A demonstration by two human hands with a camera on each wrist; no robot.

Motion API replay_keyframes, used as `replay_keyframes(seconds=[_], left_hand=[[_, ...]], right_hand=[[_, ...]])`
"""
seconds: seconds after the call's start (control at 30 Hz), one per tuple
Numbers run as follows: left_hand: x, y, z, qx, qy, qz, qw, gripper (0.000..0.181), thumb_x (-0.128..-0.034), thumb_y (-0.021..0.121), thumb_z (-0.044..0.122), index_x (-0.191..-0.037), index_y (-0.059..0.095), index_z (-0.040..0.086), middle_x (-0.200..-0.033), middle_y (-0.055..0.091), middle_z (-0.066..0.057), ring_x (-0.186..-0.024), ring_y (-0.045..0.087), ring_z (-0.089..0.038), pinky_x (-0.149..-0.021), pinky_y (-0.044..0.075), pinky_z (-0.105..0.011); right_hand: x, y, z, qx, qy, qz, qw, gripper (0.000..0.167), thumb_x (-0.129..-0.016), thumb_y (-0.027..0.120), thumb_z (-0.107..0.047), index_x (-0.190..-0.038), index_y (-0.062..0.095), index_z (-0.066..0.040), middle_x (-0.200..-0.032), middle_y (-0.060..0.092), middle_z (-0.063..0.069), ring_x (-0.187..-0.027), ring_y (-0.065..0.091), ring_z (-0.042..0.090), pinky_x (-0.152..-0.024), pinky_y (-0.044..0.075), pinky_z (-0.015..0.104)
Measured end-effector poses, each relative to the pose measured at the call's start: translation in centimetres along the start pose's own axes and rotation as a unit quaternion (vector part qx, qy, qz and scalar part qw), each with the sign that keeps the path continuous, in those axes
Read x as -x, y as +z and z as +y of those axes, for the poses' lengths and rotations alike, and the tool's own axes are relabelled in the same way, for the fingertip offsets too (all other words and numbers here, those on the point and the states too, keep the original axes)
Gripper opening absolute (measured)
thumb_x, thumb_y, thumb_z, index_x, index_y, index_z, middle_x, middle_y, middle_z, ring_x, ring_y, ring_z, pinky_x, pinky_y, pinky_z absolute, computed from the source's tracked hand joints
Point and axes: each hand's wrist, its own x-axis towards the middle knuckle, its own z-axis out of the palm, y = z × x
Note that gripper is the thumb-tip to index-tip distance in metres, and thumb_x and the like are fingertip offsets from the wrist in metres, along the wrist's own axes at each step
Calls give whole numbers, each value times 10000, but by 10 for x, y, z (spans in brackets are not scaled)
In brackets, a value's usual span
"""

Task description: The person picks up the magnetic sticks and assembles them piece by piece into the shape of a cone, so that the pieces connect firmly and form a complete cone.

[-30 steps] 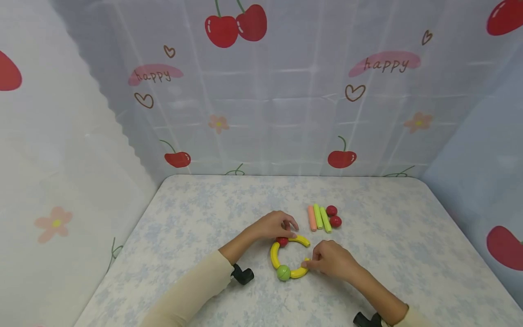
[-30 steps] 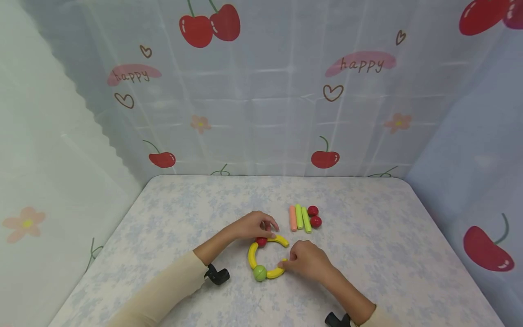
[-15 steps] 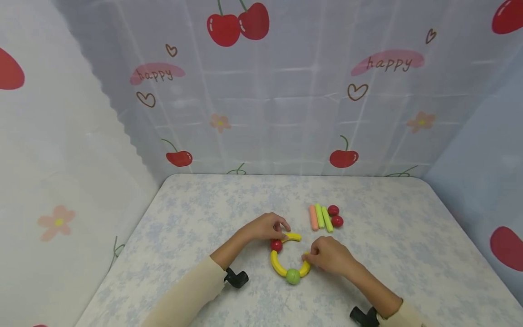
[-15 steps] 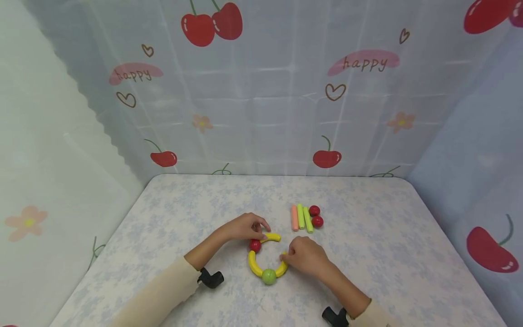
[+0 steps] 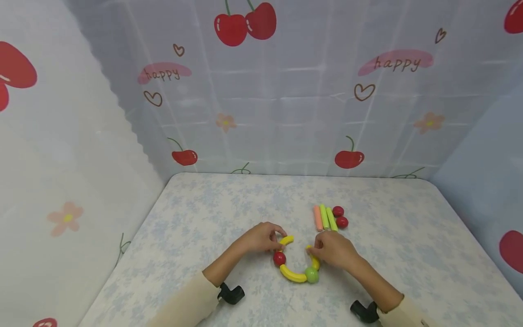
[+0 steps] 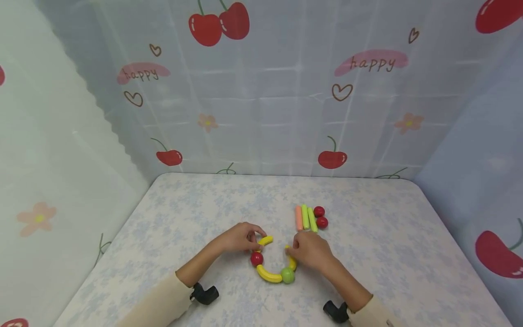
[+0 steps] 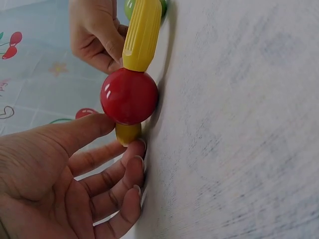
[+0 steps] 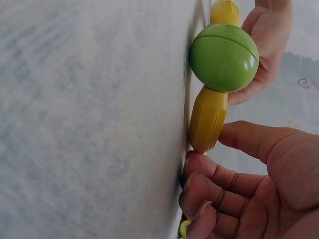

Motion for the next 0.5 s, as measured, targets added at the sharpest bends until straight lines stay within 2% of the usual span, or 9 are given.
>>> replay_keyframes(seconds=[0.23,0.5], left_hand=[[11,6,3,103,-47,200,9997,309,-900,794,189,-1183,719,90,-706,664,25,-536,571,-123,-509,422,-213],[15,11,0,193,-113,398,9990,308,-918,778,227,-1191,715,99,-718,674,24,-541,590,-147,-507,421,-220]], right_hand=[[-3,-2,1,-15,-126,148,9998,304,-865,821,-287,-677,625,-150,-585,540,-22,-533,496,138,-494,390,273],[-8,-4,0,4,-185,84,9998,284,-861,826,-283,-698,635,-151,-588,545,-24,-531,499,135,-500,398,272]])
